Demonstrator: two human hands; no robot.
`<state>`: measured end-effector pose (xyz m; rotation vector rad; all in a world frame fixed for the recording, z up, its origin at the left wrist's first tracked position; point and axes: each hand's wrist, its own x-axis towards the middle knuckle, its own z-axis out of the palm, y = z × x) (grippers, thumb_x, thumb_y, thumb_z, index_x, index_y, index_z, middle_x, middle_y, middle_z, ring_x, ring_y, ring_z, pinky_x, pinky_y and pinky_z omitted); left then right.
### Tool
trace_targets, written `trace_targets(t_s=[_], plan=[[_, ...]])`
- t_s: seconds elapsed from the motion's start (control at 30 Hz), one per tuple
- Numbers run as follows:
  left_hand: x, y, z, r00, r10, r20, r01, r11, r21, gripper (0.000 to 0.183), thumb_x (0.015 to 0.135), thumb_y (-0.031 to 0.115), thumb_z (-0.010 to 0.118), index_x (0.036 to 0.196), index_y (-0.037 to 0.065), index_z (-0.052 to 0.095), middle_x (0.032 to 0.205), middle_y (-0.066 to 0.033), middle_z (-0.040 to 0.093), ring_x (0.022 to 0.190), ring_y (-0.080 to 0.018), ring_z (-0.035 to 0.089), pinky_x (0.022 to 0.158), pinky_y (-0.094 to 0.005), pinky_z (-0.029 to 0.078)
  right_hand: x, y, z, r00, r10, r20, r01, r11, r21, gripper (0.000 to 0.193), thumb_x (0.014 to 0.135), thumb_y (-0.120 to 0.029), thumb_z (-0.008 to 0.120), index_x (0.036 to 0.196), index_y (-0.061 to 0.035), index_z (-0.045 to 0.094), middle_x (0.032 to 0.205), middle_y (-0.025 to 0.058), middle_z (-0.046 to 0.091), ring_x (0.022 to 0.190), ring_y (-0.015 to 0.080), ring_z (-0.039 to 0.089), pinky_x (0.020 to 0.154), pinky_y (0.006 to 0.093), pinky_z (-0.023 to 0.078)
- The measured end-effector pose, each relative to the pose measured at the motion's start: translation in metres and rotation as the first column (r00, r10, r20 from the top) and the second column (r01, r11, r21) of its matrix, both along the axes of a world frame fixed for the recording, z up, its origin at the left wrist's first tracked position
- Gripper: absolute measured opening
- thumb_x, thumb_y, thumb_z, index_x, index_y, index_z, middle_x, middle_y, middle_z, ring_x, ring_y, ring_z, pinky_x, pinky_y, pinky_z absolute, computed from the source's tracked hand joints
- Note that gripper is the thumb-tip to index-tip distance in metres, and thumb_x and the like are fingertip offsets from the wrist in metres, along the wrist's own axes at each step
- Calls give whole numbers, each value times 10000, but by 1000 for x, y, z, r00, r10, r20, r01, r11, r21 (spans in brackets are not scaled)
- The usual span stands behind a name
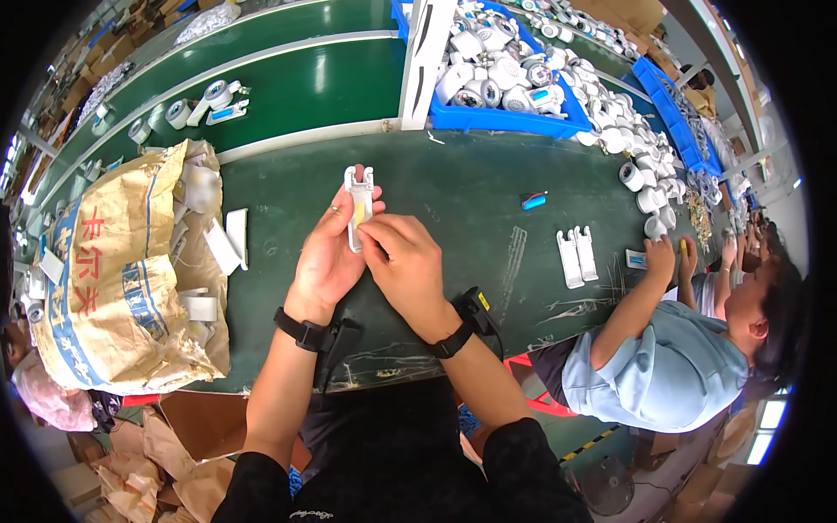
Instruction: The person peels the backing from a yellow strip, presses it onto a white plastic base, and then inserts a blue battery into a round electronic component before fitting it onto the base. After assembling the unit, the person sets it aside on the workbench and repeats the process.
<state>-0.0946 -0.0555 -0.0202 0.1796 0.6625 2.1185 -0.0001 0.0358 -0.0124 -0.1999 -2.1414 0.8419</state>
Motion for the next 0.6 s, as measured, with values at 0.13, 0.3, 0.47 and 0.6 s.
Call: trace_targets(t_s=[0.13, 0.3, 0.47, 0.6], plan=[[3, 0, 5, 1000, -8, -27, 9, 1000, 15, 495, 1093, 290, 490, 1553, 128, 402, 1360, -83, 600, 1215, -205, 584, 1048, -370, 473, 1, 0, -1, 999, -50, 0, 50, 999, -3, 165, 820, -5, 770, 981, -33, 746, 999, 84, 733, 843, 246, 696, 708, 335, 563], [10, 8, 10, 997, -75, -36, 75, 997, -1, 485, 1097, 272, 481, 1531, 69, 413, 1375, -99, 591, 1261, -211, 565, 1084, -389, 450, 17, 18, 11, 988, -153, -34, 147, 978, -148, 168, 819, 32, 759, 976, -23, 732, 989, 94, 732, 810, 224, 711, 703, 314, 576], [39, 25, 18, 956, -123, -267, -8, 897, -442, 339, 1079, 150, 477, 1373, -12, 528, 1304, -110, 634, 1230, -206, 604, 1085, -367, 474, 78, 32, 29, 942, -304, -145, 297, 952, -73, 188, 796, 87, 760, 960, 12, 710, 979, 105, 721, 803, 187, 705, 713, 288, 575], [67, 57, 7, 889, -336, -311, 102, 807, -581, 301, 1043, 140, 557, 1278, -47, 577, 1191, -117, 682, 1071, -186, 685, 956, -333, 572, 131, 41, 17, 925, -359, -122, 354, 933, -57, 189, 806, 100, 752, 977, 27, 714, 987, 118, 719, 817, 165, 697, 725, 270, 570]])
